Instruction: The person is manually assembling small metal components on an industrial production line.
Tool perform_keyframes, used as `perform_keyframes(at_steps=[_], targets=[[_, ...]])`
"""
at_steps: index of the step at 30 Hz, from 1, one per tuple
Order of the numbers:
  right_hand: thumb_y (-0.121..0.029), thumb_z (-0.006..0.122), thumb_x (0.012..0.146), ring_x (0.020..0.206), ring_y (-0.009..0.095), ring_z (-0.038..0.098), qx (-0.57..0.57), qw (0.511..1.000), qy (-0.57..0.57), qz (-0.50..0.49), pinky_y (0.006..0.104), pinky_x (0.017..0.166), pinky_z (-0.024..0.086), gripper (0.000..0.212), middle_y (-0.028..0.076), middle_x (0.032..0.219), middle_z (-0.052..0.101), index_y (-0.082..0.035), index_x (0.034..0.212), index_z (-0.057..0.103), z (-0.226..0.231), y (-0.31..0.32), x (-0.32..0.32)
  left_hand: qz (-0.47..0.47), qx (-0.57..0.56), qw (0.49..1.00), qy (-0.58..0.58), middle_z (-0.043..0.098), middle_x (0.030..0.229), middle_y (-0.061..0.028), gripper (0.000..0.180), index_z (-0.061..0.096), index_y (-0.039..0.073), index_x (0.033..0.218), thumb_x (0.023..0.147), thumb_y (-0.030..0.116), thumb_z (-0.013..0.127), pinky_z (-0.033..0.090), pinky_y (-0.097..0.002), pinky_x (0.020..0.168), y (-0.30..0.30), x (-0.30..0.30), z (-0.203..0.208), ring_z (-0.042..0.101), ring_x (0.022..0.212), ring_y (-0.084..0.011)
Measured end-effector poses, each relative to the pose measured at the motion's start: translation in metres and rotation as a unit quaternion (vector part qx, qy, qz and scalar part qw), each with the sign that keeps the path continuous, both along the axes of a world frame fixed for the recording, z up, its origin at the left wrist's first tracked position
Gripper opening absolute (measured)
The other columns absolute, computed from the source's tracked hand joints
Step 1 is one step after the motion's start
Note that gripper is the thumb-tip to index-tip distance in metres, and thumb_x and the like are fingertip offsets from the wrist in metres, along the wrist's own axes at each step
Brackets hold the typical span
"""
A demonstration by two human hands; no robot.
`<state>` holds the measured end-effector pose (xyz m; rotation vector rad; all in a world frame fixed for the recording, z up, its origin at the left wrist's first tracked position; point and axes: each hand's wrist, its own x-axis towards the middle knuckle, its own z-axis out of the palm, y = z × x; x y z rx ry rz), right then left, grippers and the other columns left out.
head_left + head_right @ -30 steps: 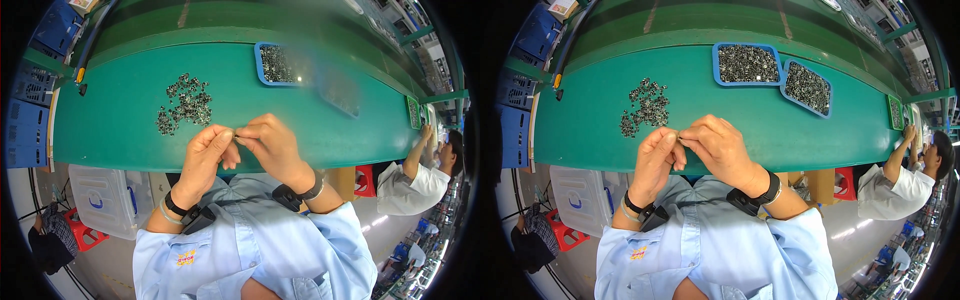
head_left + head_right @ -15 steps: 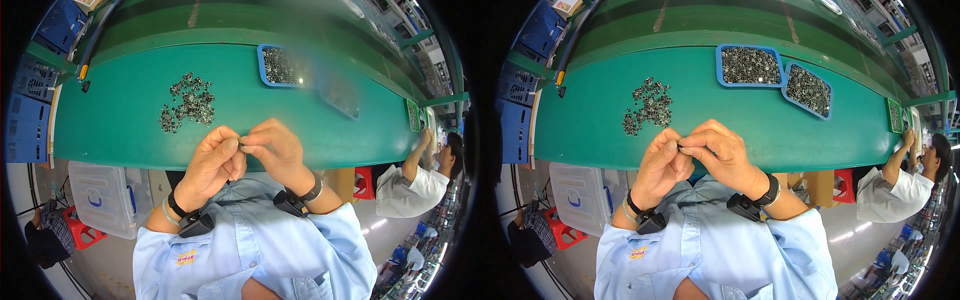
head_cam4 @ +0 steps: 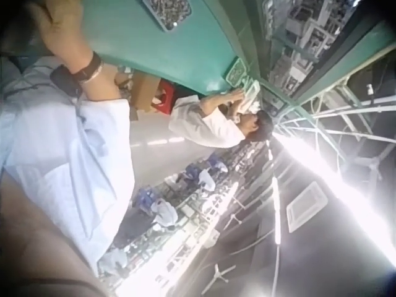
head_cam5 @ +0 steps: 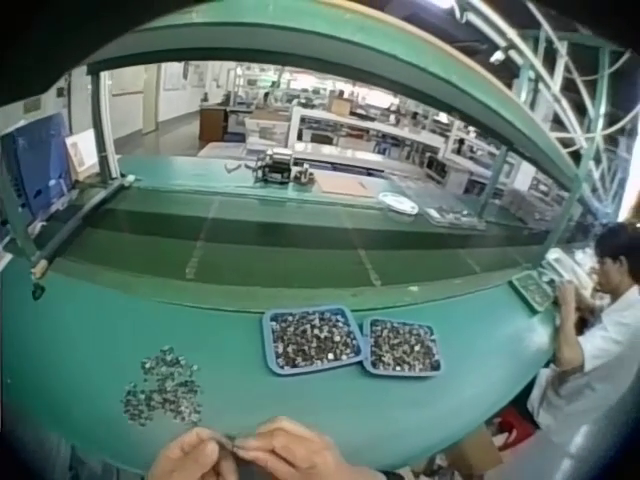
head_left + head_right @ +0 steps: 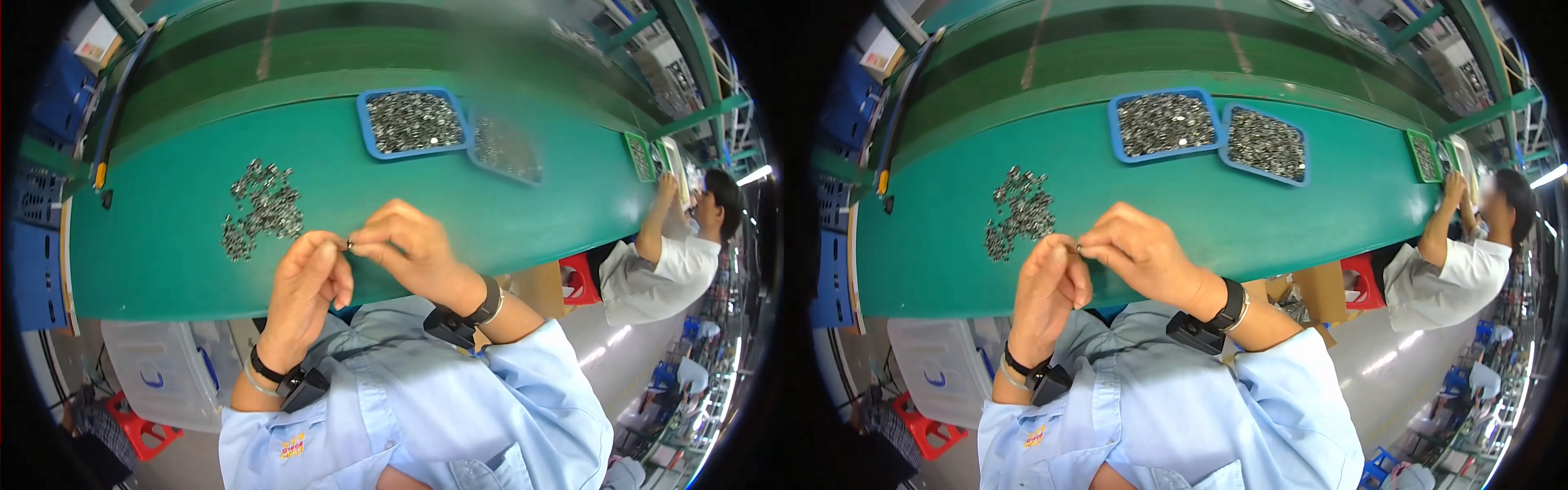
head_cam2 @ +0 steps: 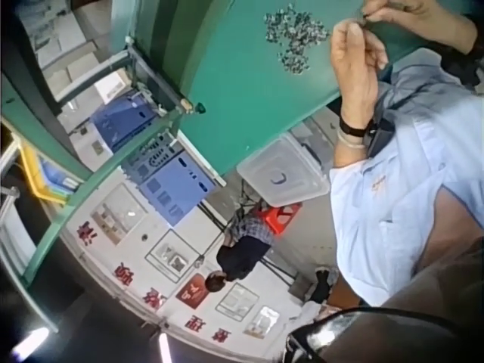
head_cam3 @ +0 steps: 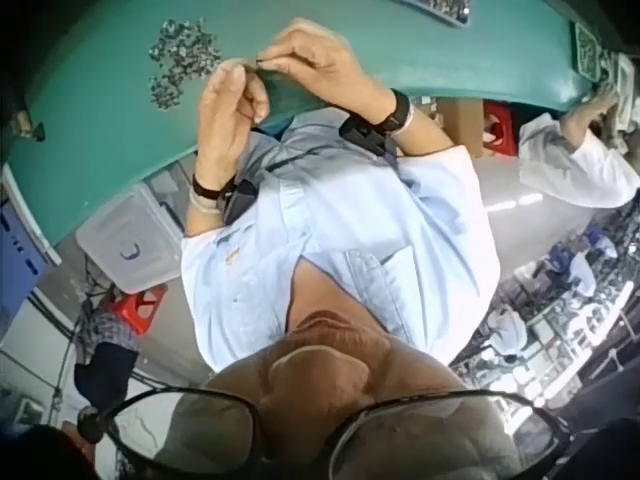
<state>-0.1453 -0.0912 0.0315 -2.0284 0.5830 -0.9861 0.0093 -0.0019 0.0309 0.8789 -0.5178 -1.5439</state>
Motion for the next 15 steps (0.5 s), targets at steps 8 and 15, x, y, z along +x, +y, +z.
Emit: perform_keyframes(at_steps=[8,15], targets=[[-0.012,0.067,0.081,0.081,0.025,0.060,-0.123,0.962,0.143,-0.197,0.0335,0.073,0.048,0.014,0.009,0.086,0.062,-0.002,0.090,0.065,0.003,-0.109,-0.044,0.033,0.022,0.999,0.001,0.054,0.065,-0.0040,0.015,0.054,0.004,0.101,0.096,0.018,0.050,0.038,-0.0222,0.046,0.008,0.018,-0.016,0.049,0.053,-0.0101],[-0.012,0.066,0.080,0.079,0.030,0.061,-0.213,0.954,0.176,-0.116,0.0358,0.069,0.050,0.013,0.010,0.088,0.060,-0.004,0.090,0.062,0.008,-0.114,0.018,-0.011,0.022,0.998,0.058,0.054,0.066,-0.0030,0.014,0.054,0.005,0.100,0.096,0.019,0.051,0.040,-0.0232,0.050,0.006,0.026,-0.029,0.050,0.057,-0.0093]])
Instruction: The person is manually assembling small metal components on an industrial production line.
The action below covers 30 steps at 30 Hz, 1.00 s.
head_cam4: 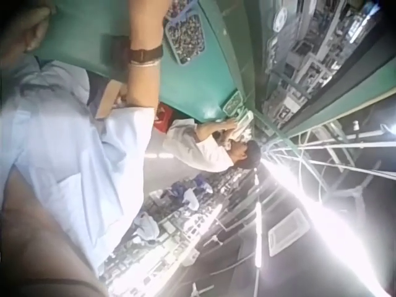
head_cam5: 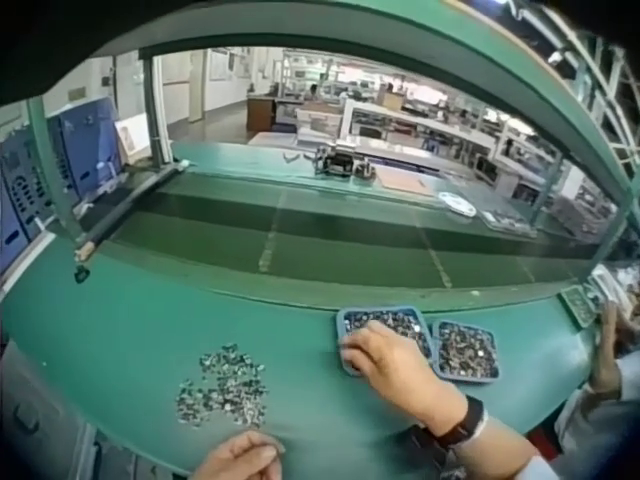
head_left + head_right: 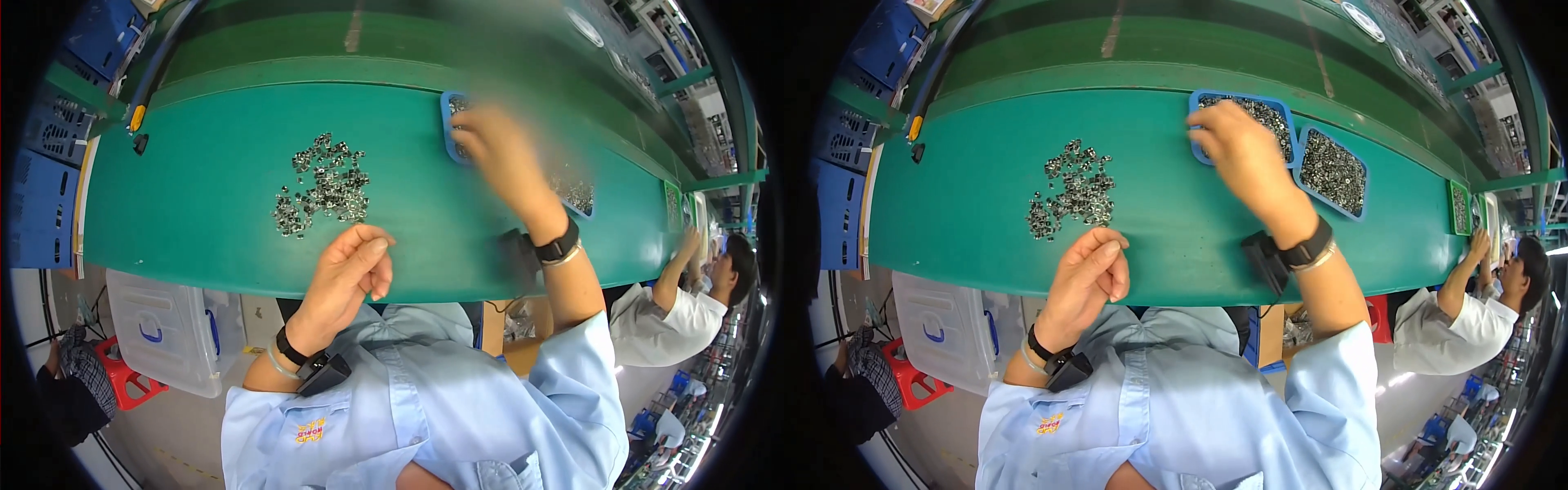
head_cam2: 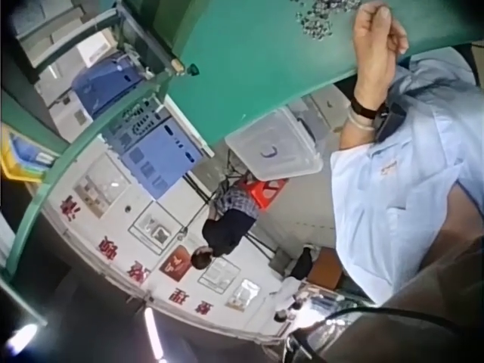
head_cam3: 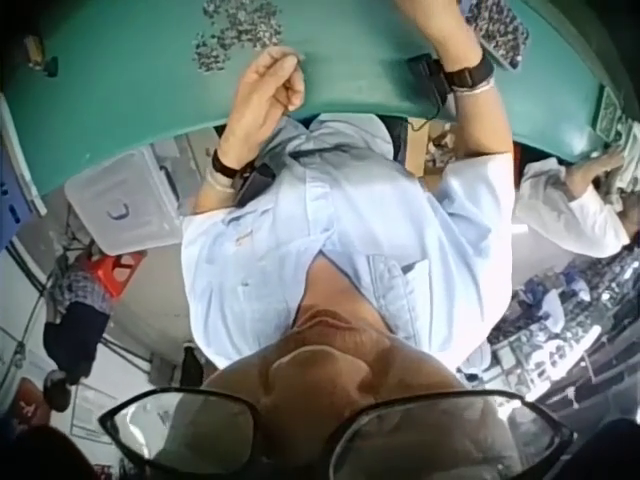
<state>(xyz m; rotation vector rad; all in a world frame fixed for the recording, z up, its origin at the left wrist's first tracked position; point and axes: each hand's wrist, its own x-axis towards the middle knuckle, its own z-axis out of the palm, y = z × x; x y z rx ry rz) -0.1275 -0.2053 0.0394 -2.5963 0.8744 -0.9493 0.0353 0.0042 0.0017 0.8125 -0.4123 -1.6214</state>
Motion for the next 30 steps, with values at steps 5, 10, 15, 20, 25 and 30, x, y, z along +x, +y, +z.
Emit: perform_keyframes(at_steps=[5,10,15,20,25,30], targets=[[-0.013,0.064,0.082,0.083,0.028,0.060,0.134,0.977,0.099,0.133,0.0350,0.073,0.050,0.016,0.011,0.090,0.059,-0.004,0.095,0.063,-0.019,0.022,0.071,0.015,0.005,1.000,0.009,0.052,0.059,-0.0062,0.014,0.053,0.003,0.099,0.097,0.016,0.048,0.037,-0.0253,0.046,0.001,0.001,-0.002,0.046,0.049,-0.0123],[-0.012,0.064,0.082,0.079,0.026,0.061,0.052,0.981,0.125,0.135,0.0347,0.069,0.050,0.013,0.010,0.087,0.059,-0.004,0.093,0.063,-0.032,0.025,0.083,0.012,0.007,0.999,0.034,0.052,0.059,-0.0063,0.015,0.052,0.003,0.100,0.097,0.017,0.048,0.037,-0.0251,0.047,0.004,0.003,-0.002,0.047,0.050,-0.0122],[-0.011,0.067,0.079,0.076,0.026,0.060,0.137,0.976,0.036,0.165,0.0336,0.066,0.049,0.012,0.008,0.085,0.060,-0.005,0.090,0.064,-0.011,0.044,0.051,0.031,0.017,0.999,0.007,0.055,0.067,-0.0044,0.016,0.053,0.004,0.102,0.096,0.019,0.051,0.039,-0.0232,0.048,0.001,0.007,0.002,0.049,0.054,-0.0098],[-0.007,0.070,0.075,0.076,0.024,0.060,0.146,0.971,-0.018,0.187,0.0322,0.065,0.049,0.015,0.006,0.085,0.061,-0.006,0.089,0.065,0.001,0.080,0.015,0.049,0.015,0.999,-0.017,0.057,0.072,-0.0041,0.019,0.053,0.004,0.104,0.095,0.021,0.054,0.039,-0.0222,0.048,-0.009,-0.008,0.012,0.050,0.056,-0.0087],[-0.003,0.072,0.073,0.076,0.023,0.060,0.131,0.975,-0.064,0.170,0.0314,0.063,0.049,0.018,0.006,0.084,0.062,-0.006,0.089,0.064,-0.004,0.097,-0.005,0.013,0.013,0.999,-0.032,0.058,0.071,-0.0047,0.020,0.054,0.004,0.104,0.095,0.021,0.055,0.039,-0.0223,0.047,-0.011,-0.019,0.013,0.051,0.056,-0.0094],[-0.006,0.070,0.075,0.073,0.022,0.060,0.186,0.966,-0.117,0.136,0.0319,0.062,0.049,0.015,0.004,0.081,0.060,-0.007,0.089,0.063,-0.008,0.108,-0.015,-0.010,-0.002,1.000,0.017,0.057,0.068,-0.0051,0.018,0.055,0.004,0.101,0.095,0.021,0.055,0.039,-0.0223,0.047,-0.008,-0.025,0.013,0.051,0.055,-0.0101]])
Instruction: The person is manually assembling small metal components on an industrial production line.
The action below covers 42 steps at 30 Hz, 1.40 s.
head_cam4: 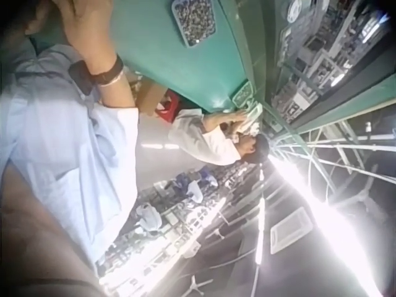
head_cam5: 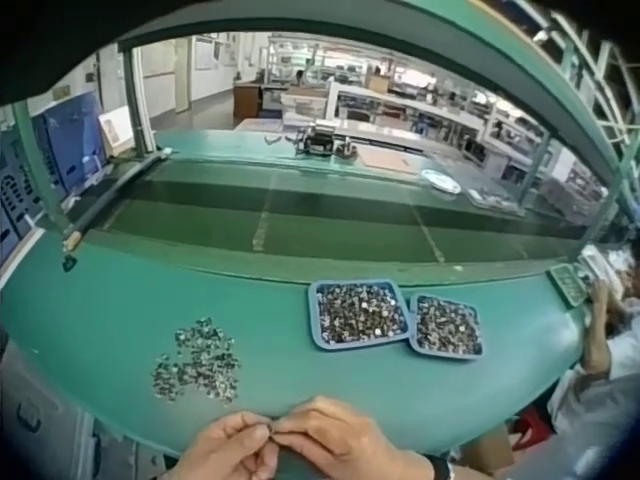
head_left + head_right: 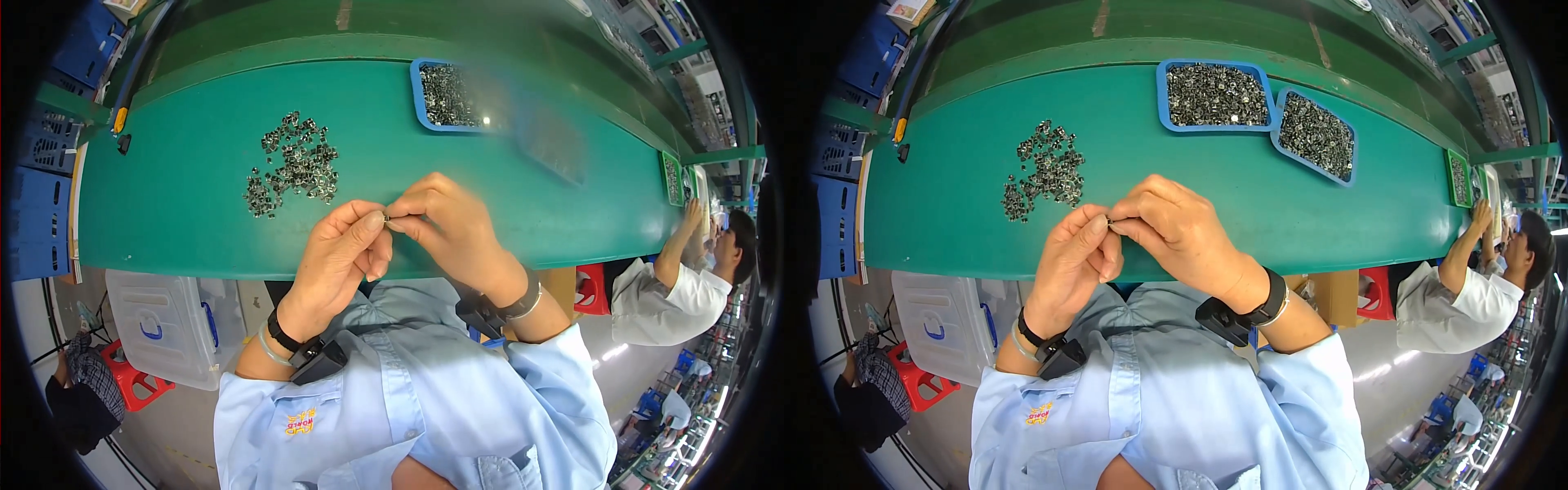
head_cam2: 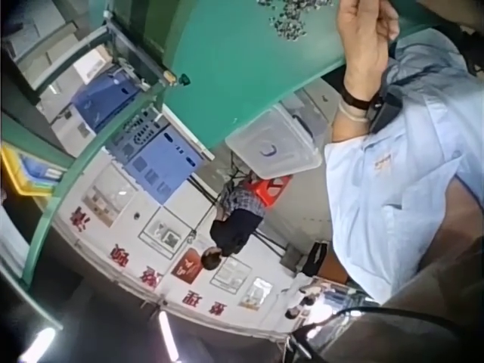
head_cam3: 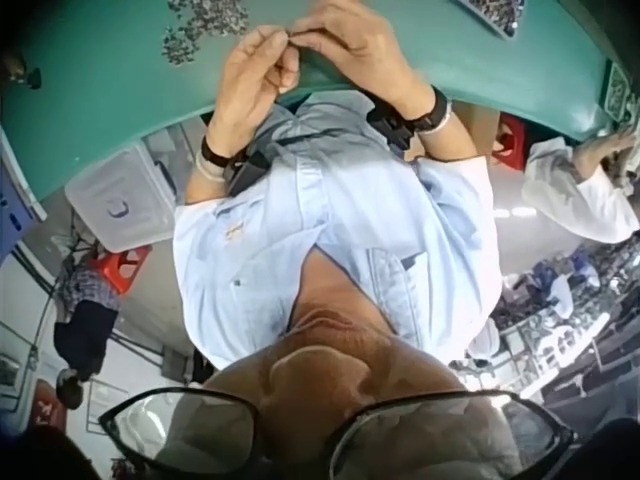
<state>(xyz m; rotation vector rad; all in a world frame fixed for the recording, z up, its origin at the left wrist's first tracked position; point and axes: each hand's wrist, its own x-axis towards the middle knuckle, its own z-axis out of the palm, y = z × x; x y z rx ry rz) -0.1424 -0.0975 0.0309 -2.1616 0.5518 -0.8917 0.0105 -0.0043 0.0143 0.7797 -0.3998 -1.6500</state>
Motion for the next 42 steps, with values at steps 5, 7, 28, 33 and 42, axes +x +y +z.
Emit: perform_keyframes(at_steps=[5,7,28,33,42], targets=[[-0.004,0.071,0.074,0.074,0.021,0.060,-0.022,0.999,-0.026,-0.004,0.0310,0.062,0.049,0.017,0.004,0.083,0.062,-0.007,0.089,0.063,-0.003,0.004,-0.002,0.016,0.007,1.000,-0.014,0.057,0.066,-0.0049,0.017,0.056,0.004,0.097,0.095,0.021,0.055,0.039,-0.0222,0.047,0.003,-0.006,0.009,0.050,0.053,-0.0099],[-0.002,0.072,0.073,0.075,0.020,0.060,-0.023,0.999,-0.027,-0.002,0.0303,0.063,0.049,0.019,0.004,0.084,0.062,-0.007,0.088,0.063,-0.003,0.006,-0.003,0.021,0.006,1.000,-0.016,0.057,0.066,-0.0048,0.017,0.056,0.004,0.096,0.094,0.021,0.055,0.039,-0.0222,0.047,0.004,-0.006,0.010,0.050,0.053,-0.0098],[-0.002,0.072,0.074,0.077,0.020,0.060,-0.104,0.994,-0.019,-0.023,0.0300,0.064,0.049,0.019,0.005,0.084,0.062,-0.007,0.090,0.063,-0.007,0.008,-0.004,0.034,0.007,0.996,-0.079,0.058,0.067,-0.0053,0.018,0.054,0.005,0.091,0.095,0.022,0.054,0.040,-0.0219,0.048,0.003,-0.008,0.013,0.051,0.052,-0.0108],[-0.002,0.072,0.074,0.077,0.019,0.060,0.035,0.996,-0.087,-0.010,0.0294,0.065,0.049,0.019,0.005,0.085,0.064,-0.007,0.090,0.063,-0.003,0.015,-0.001,0.023,-0.028,0.998,0.048,0.054,0.064,-0.0056,0.018,0.052,0.006,0.093,0.096,0.023,0.051,0.035,-0.0246,0.045,0.007,-0.012,0.014,0.044,0.048,-0.0122],[-0.002,0.071,0.076,0.075,0.020,0.060,0.013,0.996,-0.089,-0.002,0.0293,0.064,0.049,0.016,0.006,0.085,0.065,-0.006,0.090,0.063,-0.001,0.020,0.001,0.017,-0.049,0.995,0.089,0.053,0.061,-0.0054,0.016,0.051,0.008,0.095,0.096,0.024,0.051,0.032,-0.0267,0.043,0.009,-0.011,0.005,0.042,0.044,-0.0132]])
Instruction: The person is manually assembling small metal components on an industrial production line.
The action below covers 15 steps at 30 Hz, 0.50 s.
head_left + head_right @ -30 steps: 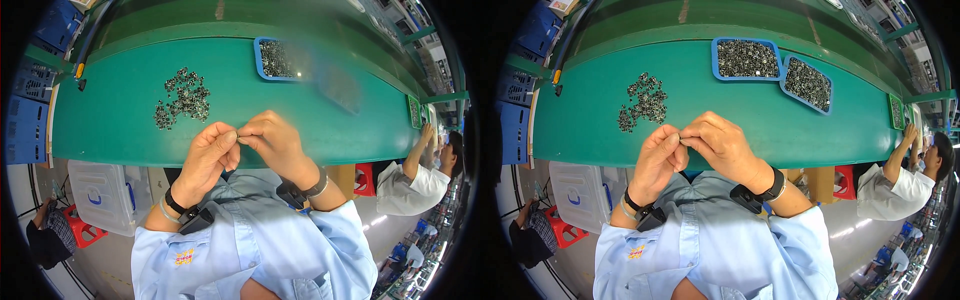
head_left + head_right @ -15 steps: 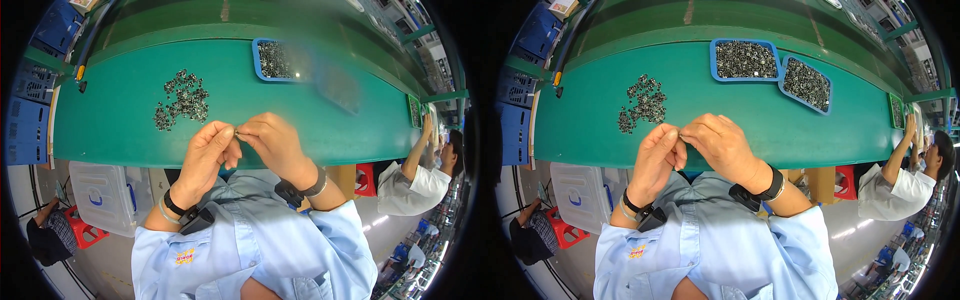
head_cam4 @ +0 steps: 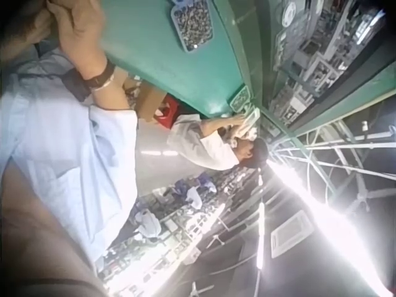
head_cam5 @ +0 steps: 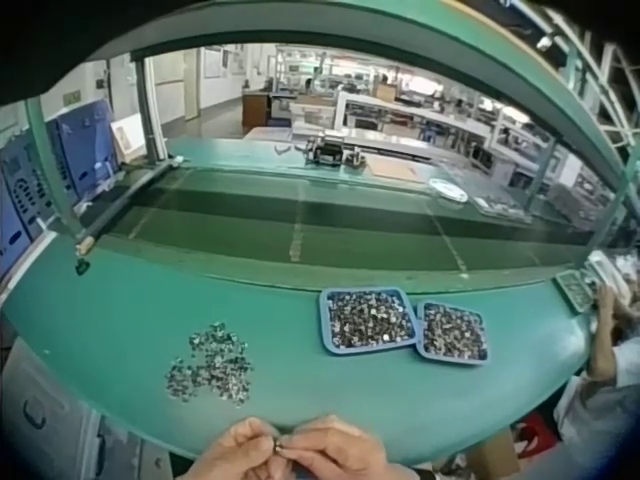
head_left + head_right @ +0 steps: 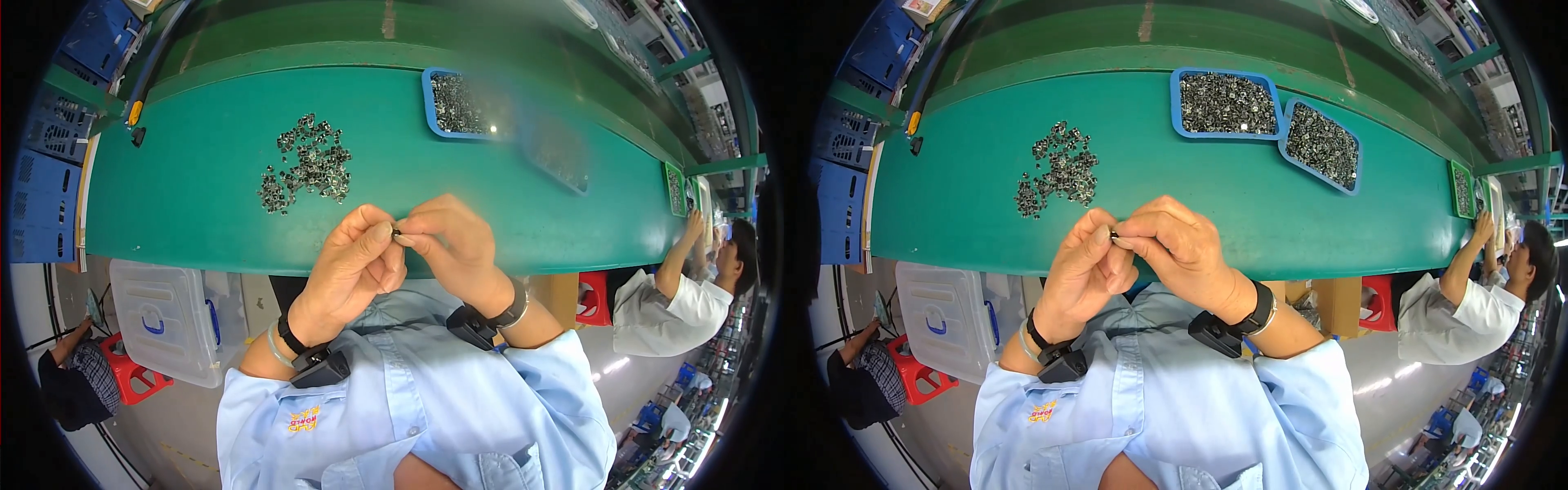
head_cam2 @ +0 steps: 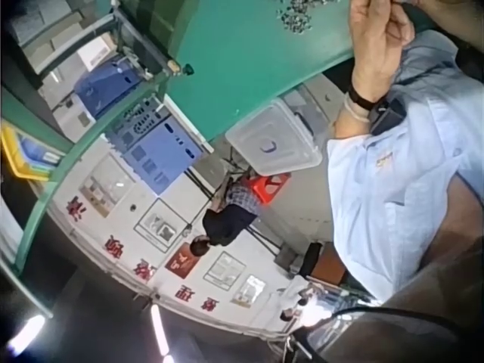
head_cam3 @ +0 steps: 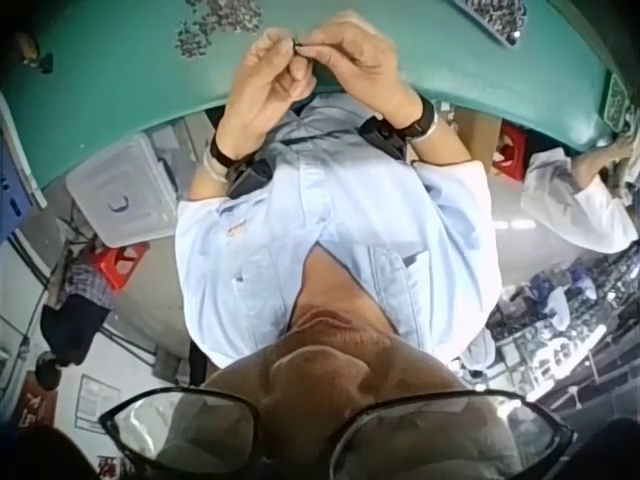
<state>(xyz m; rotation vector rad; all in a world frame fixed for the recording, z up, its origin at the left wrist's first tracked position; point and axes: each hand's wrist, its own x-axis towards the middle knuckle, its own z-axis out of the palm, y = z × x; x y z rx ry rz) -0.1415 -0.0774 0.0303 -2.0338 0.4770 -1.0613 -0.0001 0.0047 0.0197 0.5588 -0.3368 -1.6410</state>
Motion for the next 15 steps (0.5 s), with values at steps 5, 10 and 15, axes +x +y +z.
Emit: perform_keyframes(at_steps=[5,10,15], targets=[[-0.002,0.071,0.075,0.074,0.021,0.061,-0.021,1.000,0.000,0.005,0.0300,0.064,0.049,0.016,0.007,0.083,0.065,-0.006,0.089,0.063,-0.0010,-0.0006,0.0021,-0.005,0.009,1.000,-0.011,0.054,0.061,-0.0054,0.016,0.051,0.008,0.096,0.096,0.024,0.051,0.033,-0.0272,0.043,0.0004,0.0038,0.0019,0.043,0.045,-0.0142],[-0.001,0.072,0.074,0.074,0.022,0.061,-0.033,0.999,0.007,0.004,0.0304,0.063,0.049,0.016,0.007,0.082,0.064,-0.005,0.087,0.063,-0.0056,-0.0034,0.0031,-0.008,0.011,0.999,-0.039,0.054,0.062,-0.0060,0.017,0.051,0.008,0.097,0.097,0.025,0.050,0.034,-0.0277,0.043,0.0001,0.0066,0.0012,0.046,0.046,-0.0156],[-0.003,0.071,0.074,0.072,0.020,0.061,-0.071,0.997,0.009,-0.002,0.0307,0.059,0.048,0.015,0.005,0.080,0.062,-0.006,0.086,0.063,-0.0078,-0.0088,0.0003,-0.014,0.019,0.999,-0.048,0.053,0.063,-0.0065,0.020,0.051,0.007,0.097,0.097,0.026,0.049,0.036,-0.0281,0.044,-0.0011,0.0077,0.0010,0.046,0.047,-0.0164]])
